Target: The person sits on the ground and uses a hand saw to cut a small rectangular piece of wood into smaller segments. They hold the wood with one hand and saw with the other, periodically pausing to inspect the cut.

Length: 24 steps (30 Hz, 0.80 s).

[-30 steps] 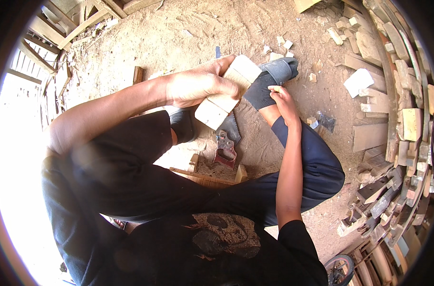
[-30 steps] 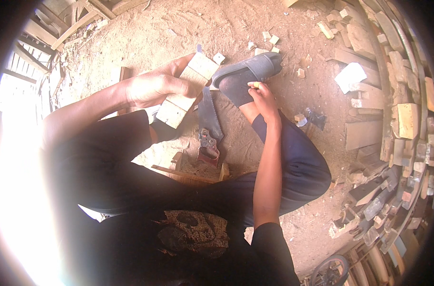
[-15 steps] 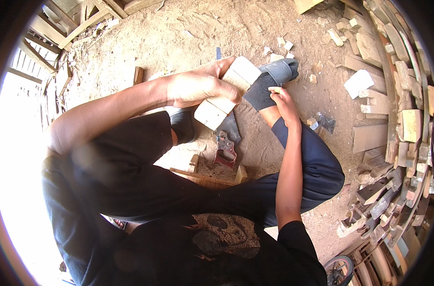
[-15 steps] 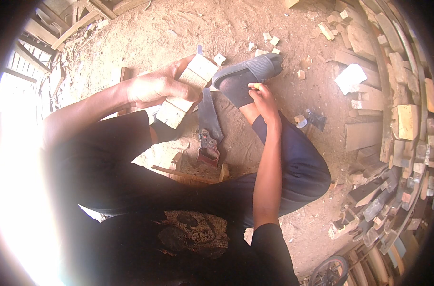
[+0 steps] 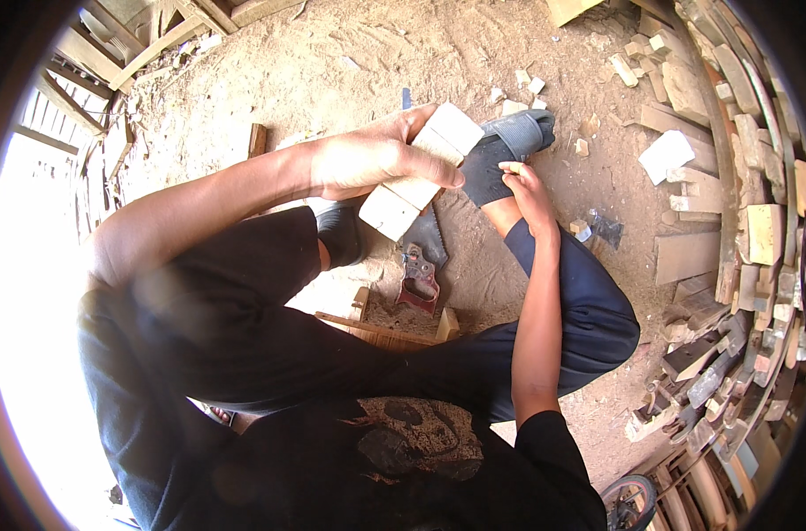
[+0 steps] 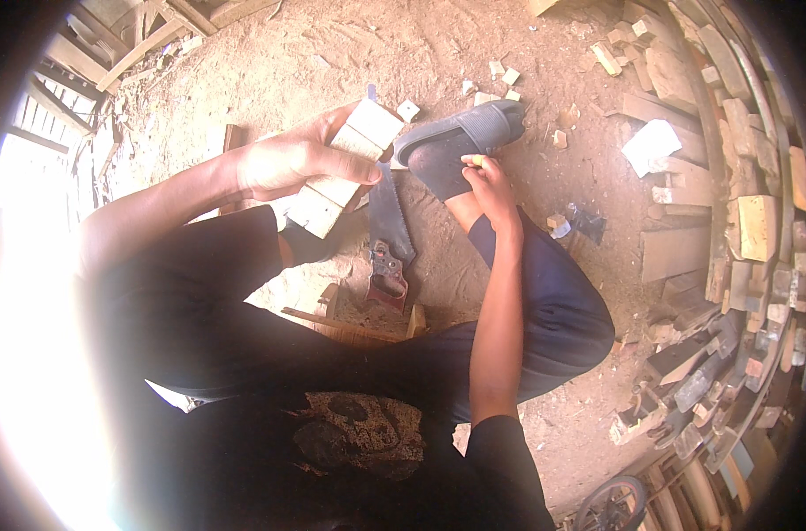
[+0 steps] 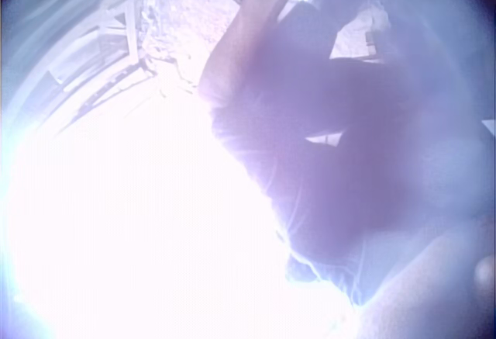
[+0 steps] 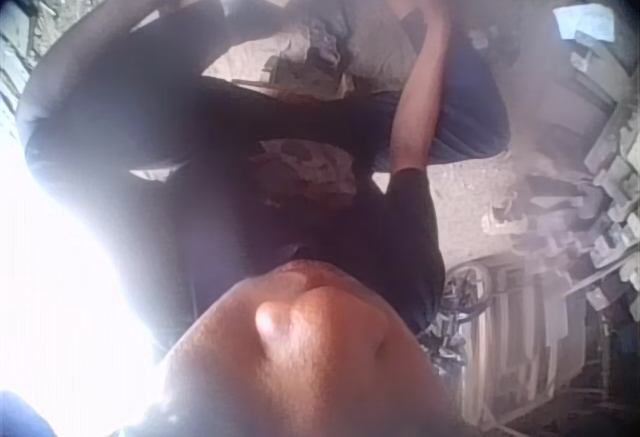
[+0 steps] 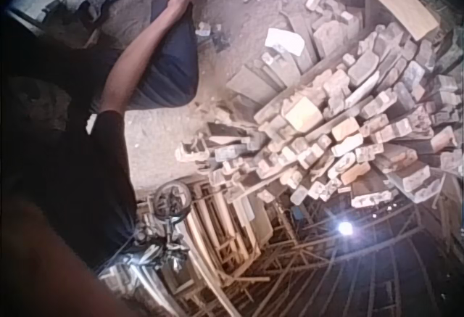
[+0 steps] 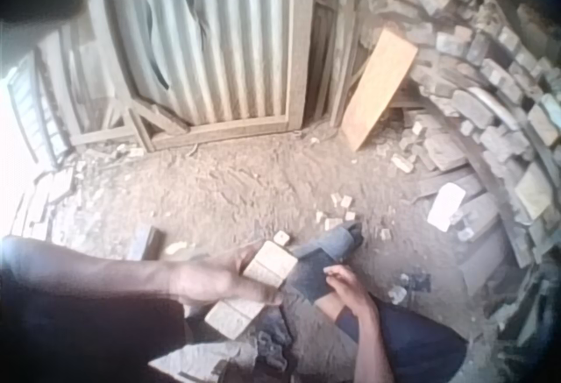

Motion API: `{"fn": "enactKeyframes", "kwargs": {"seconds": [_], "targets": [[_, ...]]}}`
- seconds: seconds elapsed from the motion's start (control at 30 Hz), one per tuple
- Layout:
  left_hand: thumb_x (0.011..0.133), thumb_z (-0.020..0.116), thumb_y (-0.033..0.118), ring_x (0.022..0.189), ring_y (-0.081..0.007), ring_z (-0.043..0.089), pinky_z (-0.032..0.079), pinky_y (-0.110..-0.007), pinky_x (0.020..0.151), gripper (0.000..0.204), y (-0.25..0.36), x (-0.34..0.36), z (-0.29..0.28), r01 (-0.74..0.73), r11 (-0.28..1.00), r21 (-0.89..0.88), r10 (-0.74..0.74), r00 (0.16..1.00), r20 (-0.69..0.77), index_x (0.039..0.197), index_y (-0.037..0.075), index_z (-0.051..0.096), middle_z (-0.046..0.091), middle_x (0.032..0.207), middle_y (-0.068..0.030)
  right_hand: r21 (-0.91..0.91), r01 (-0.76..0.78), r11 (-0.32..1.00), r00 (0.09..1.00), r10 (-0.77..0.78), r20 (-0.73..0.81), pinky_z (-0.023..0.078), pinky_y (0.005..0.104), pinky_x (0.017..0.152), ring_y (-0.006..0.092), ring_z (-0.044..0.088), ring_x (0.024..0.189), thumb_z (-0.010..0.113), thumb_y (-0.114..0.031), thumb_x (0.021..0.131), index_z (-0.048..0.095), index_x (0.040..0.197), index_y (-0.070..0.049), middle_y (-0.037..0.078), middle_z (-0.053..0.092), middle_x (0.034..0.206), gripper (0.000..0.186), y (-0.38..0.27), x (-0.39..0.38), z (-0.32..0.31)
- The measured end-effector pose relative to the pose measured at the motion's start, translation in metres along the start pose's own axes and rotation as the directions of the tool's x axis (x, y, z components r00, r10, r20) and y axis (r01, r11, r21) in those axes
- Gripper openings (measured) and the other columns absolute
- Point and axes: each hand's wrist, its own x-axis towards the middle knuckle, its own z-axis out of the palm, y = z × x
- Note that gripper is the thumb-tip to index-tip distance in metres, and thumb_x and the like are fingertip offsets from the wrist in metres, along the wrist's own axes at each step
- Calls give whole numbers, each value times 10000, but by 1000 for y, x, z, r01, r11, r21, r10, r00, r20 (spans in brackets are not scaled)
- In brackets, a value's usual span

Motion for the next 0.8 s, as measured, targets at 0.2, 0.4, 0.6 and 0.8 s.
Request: {"fn": "enactKeyframes", "kwargs": {"seconds": [0.2, 0.4, 0.6, 0.8], "targets": [[832, 690, 96, 812, -71, 599, 514, -232, 693, 433, -1, -2, -3, 21, 999, -50, -18, 999, 50, 1202, 48, 469, 610, 939, -21, -9, -1, 1000, 1000, 1, 5, 414, 252, 914, 111, 545, 994, 539, -114, 929, 611, 1167, -6, 47, 608, 1079, 272, 1, 1, -1], [821, 657, 62, 792, -69, 596, 516, -237, 684, 472, 2, -5, -1, 36, 998, -54, -34, 998, 45, 1245, 41, 449, 599, 938, -15, -19, 2, 1000, 1000, -2, 1, 414, 256, 916, 112, 547, 995, 542, -122, 927, 611, 1168, -9, 46, 611, 1074, 275, 0, -1, 0], [815, 661, 64, 778, -65, 595, 517, -234, 665, 506, 0, -5, 0, 20, 998, -54, -20, 1000, 12, 1264, 39, 429, 587, 924, -9, -24, 2, 1000, 1000, -2, 0, 415, 258, 911, 112, 548, 988, 544, -128, 928, 611, 1170, -10, 45, 609, 1069, 278, -1, -2, -1], [814, 663, 74, 736, -72, 595, 519, -231, 630, 543, -6, -9, 0, 57, 992, -112, -49, 996, 72, 1285, 38, 396, 578, 907, -13, -14, -8, 1000, 1000, 8, 2, 414, 257, 908, 110, 545, 975, 543, -129, 931, 611, 1170, -8, 44, 604, 1061, 276, 1, -10, 1]]}}
